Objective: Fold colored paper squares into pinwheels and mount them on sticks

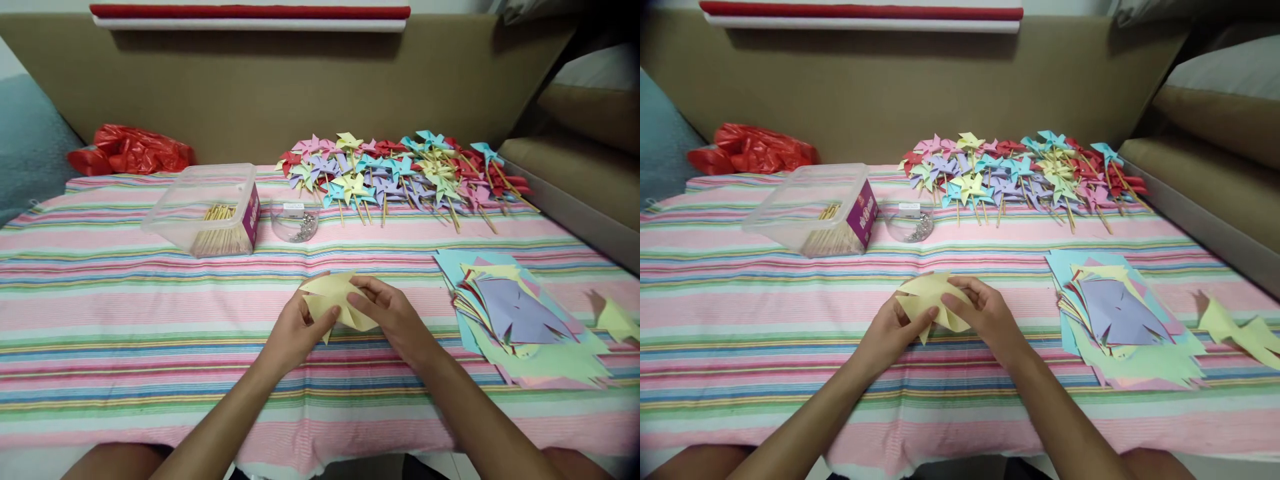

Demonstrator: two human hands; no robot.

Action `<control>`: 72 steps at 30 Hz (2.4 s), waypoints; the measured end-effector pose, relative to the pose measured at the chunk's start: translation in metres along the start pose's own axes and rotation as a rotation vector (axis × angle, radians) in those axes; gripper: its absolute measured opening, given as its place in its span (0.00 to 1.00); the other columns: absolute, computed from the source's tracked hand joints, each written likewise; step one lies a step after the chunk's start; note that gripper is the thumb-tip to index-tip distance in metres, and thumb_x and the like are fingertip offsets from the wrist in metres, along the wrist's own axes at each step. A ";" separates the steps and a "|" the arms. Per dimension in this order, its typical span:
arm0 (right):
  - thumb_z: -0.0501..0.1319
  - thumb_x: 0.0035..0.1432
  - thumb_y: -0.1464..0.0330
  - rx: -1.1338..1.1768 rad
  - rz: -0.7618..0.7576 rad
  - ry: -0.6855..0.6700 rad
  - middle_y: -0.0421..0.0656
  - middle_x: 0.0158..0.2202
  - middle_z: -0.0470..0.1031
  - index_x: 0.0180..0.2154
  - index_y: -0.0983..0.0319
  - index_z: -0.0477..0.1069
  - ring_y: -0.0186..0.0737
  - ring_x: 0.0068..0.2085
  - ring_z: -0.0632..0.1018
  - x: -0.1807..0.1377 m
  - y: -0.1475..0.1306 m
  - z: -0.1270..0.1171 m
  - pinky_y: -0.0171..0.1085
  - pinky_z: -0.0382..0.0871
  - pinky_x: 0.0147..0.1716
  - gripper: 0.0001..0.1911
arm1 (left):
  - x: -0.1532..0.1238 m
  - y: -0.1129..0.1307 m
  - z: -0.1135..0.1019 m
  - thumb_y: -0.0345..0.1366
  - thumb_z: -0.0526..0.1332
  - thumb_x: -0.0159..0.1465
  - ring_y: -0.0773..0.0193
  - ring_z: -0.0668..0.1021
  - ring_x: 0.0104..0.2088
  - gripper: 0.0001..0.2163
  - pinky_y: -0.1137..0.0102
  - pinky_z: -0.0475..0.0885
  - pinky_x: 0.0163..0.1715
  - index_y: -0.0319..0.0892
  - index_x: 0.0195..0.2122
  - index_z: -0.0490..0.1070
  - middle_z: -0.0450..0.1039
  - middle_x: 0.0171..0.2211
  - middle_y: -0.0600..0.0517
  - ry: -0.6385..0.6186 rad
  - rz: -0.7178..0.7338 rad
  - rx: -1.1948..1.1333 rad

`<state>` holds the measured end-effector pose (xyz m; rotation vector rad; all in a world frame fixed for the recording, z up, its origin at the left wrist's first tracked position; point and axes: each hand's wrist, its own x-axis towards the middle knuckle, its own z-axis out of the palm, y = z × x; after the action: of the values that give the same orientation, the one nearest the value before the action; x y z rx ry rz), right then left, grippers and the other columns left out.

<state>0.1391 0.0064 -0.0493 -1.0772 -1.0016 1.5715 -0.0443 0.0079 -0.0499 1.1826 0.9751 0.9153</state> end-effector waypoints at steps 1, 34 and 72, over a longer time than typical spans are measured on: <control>0.73 0.53 0.59 0.020 0.031 -0.021 0.43 0.43 0.80 0.45 0.56 0.76 0.42 0.42 0.80 0.000 -0.002 -0.002 0.37 0.74 0.39 0.19 | 0.000 0.000 -0.001 0.43 0.67 0.63 0.63 0.76 0.34 0.26 0.72 0.71 0.32 0.43 0.60 0.63 0.76 0.39 0.50 -0.034 0.009 -0.035; 0.74 0.52 0.64 0.379 -0.107 0.205 0.43 0.47 0.83 0.48 0.58 0.80 0.47 0.48 0.80 -0.015 0.009 0.038 0.45 0.74 0.49 0.20 | -0.009 0.000 0.031 0.40 0.69 0.62 0.64 0.78 0.39 0.10 0.71 0.73 0.40 0.40 0.40 0.76 0.79 0.37 0.50 0.158 0.115 -0.364; 0.62 0.64 0.63 -0.245 -0.468 0.285 0.47 0.59 0.68 0.57 0.51 0.65 0.48 0.56 0.74 -0.023 0.010 0.021 0.49 0.73 0.51 0.21 | -0.011 0.003 0.027 0.44 0.74 0.54 0.69 0.74 0.26 0.15 0.74 0.67 0.26 0.41 0.27 0.72 0.75 0.26 0.55 0.415 0.009 -0.510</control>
<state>0.1199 -0.0201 -0.0493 -1.0961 -1.1645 0.9092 -0.0225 -0.0100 -0.0426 0.5749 0.9785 1.3538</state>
